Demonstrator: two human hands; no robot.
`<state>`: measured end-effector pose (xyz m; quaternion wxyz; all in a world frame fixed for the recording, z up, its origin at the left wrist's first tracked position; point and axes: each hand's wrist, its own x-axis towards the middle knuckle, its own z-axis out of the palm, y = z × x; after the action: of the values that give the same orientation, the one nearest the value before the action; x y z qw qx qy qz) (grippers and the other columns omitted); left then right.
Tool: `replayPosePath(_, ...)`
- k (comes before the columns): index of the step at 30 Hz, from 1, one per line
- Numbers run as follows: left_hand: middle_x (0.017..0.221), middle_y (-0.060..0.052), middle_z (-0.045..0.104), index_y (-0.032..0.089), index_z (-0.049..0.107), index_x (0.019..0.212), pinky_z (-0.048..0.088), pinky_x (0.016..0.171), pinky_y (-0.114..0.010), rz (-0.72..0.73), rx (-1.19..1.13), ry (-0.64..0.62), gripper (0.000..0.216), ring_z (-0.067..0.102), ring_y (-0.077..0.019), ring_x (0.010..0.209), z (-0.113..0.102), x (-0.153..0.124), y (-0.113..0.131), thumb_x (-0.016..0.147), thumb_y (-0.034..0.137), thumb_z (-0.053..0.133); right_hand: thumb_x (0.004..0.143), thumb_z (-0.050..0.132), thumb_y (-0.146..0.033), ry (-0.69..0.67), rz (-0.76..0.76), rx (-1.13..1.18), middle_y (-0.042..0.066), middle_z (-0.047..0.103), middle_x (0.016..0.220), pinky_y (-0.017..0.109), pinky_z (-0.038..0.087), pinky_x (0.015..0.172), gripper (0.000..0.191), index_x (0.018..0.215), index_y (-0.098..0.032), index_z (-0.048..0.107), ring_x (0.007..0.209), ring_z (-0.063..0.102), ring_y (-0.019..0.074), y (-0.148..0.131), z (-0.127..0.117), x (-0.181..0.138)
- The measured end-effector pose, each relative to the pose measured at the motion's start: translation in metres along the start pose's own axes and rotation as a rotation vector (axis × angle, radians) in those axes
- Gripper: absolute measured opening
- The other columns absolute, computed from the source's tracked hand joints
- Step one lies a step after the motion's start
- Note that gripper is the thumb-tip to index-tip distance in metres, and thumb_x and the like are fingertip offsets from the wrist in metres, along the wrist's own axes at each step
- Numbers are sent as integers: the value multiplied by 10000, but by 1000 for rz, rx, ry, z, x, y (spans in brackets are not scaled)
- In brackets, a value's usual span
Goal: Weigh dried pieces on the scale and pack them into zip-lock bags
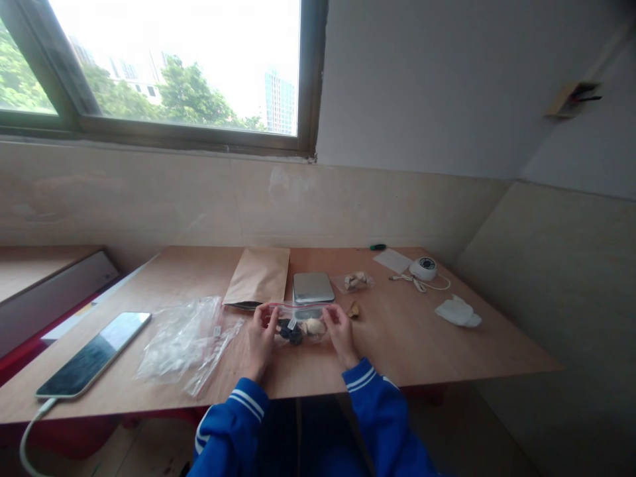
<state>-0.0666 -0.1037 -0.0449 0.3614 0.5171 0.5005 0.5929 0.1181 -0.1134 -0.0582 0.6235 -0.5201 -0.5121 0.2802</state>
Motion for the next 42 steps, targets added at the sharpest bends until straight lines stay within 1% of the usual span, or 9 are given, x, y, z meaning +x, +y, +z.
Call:
replayPosePath(3,761,-10,641,191,547,954,486,491,-249,1,13,-14,354,602,-143,573,0,0,-1,788,504,547,804,574,-462,6,-22,-10,33,644,721,268,497,629,305,850,-163,616,666,604,159,0,-1,0)
replayPosePath(5,777,-15,639,189,559,928,491,503,-250,14,21,-1,343,608,-147,602,0,0,0,791,504,544,803,579,-457,18,-38,-16,40,653,761,275,497,654,301,849,-164,630,690,606,162,0,-2,1)
replayPosePath(11,851,-32,662,190,579,912,499,508,-258,17,37,9,348,595,-134,569,0,-2,4,779,510,549,802,586,-454,27,16,33,52,673,820,288,490,679,312,891,-164,658,719,619,173,-2,-2,1)
replayPosePath(19,768,2,612,196,554,873,482,505,-251,27,74,13,297,549,-117,529,-1,0,-5,816,484,504,803,597,-408,58,-12,42,63,674,836,283,479,695,266,849,-152,657,748,603,171,1,-3,3)
replayPosePath(27,722,16,588,203,535,829,478,504,-247,48,84,12,269,546,-117,532,0,-1,-3,821,469,496,807,594,-400,67,-34,43,52,667,824,277,464,701,243,835,-166,652,766,596,173,-3,-4,1)
replayPosePath(33,734,13,607,196,548,863,453,471,-231,51,78,1,290,521,-99,488,0,-3,-1,809,480,524,784,615,-441,5,89,167,17,628,770,253,458,663,280,856,-170,618,707,580,150,-6,-5,0)
replayPosePath(36,736,10,615,193,556,855,450,465,-224,61,79,4,309,531,-99,494,0,-4,2,803,496,527,778,622,-446,-58,131,196,8,624,748,251,456,654,302,902,-171,619,696,578,149,-6,-3,0)
replayPosePath(39,739,7,622,194,560,853,457,471,-225,66,80,-3,324,544,-105,511,0,-4,4,797,511,527,776,626,-443,-109,141,176,19,635,745,246,443,625,299,880,-163,641,677,573,149,-6,-2,0)
replayPosePath(42,733,3,622,194,561,880,465,472,-229,63,74,-10,327,553,-111,517,0,-4,6,795,508,528,773,633,-427,-99,122,181,23,648,752,241,436,622,271,832,-163,645,684,580,149,-8,-2,-1)
